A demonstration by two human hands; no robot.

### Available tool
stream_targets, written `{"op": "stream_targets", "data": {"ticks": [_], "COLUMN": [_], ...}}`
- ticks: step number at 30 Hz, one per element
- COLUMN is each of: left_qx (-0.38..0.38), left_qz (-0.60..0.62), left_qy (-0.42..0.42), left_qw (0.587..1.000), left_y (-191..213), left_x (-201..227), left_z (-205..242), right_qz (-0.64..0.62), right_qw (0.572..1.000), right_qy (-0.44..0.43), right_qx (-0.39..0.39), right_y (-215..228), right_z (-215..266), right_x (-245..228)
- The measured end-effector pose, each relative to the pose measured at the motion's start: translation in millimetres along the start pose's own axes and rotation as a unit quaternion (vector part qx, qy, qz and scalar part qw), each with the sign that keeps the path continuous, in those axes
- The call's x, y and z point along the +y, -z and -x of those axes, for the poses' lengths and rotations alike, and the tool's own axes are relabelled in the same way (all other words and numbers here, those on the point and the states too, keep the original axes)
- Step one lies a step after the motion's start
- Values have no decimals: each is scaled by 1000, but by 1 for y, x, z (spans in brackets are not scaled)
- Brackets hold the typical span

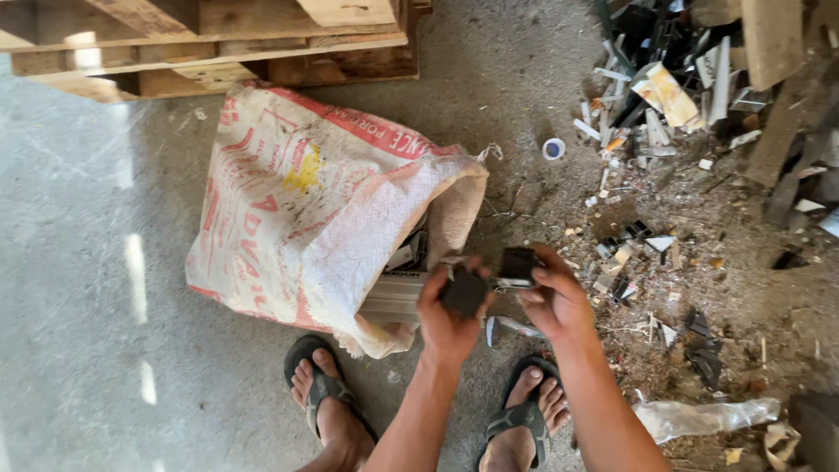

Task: The person sorts through a pile of mixed scrap materials on the floor, picking up metal pieces, plastic fragments, and small hardware items. They place selected items into a large woven sack and use a wooden stick to push debris aside.

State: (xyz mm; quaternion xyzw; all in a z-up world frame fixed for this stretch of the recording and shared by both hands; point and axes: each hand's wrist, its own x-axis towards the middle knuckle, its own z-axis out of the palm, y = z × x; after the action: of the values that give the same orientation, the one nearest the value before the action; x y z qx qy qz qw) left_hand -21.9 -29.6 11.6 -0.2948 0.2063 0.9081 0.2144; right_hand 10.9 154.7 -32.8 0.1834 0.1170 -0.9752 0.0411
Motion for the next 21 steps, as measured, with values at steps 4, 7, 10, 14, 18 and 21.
{"op": "stream_targets", "data": {"ticks": [4,7,10,14,18,21], "left_qx": [38,50,145,306,61,-76], "left_qz": [-20,-54,-177,-398,-579,-595], "left_qy": [-309,-455,-524,-534,-524,-338], "left_qw": [950,888,820,681,621,725], "left_y": [6,25,37,31,-2,-22], "left_x": [32,55,78,55,-22,-66], "left_z": [2,-1,-7,-12,3,6], "right_qz": [60,230,357,324,308,400], "right_qw": [994,955,925,945,935,854], "right_qy": [-47,-107,-62,-25,116,266], "right_qx": [-74,-155,-113,-16,134,199], "right_y": [-67,-112,-124,-66,31,92], "right_z": [-42,-74,-80,-46,37,101], "right_x": [48,89,94,54,-6,-64]}}
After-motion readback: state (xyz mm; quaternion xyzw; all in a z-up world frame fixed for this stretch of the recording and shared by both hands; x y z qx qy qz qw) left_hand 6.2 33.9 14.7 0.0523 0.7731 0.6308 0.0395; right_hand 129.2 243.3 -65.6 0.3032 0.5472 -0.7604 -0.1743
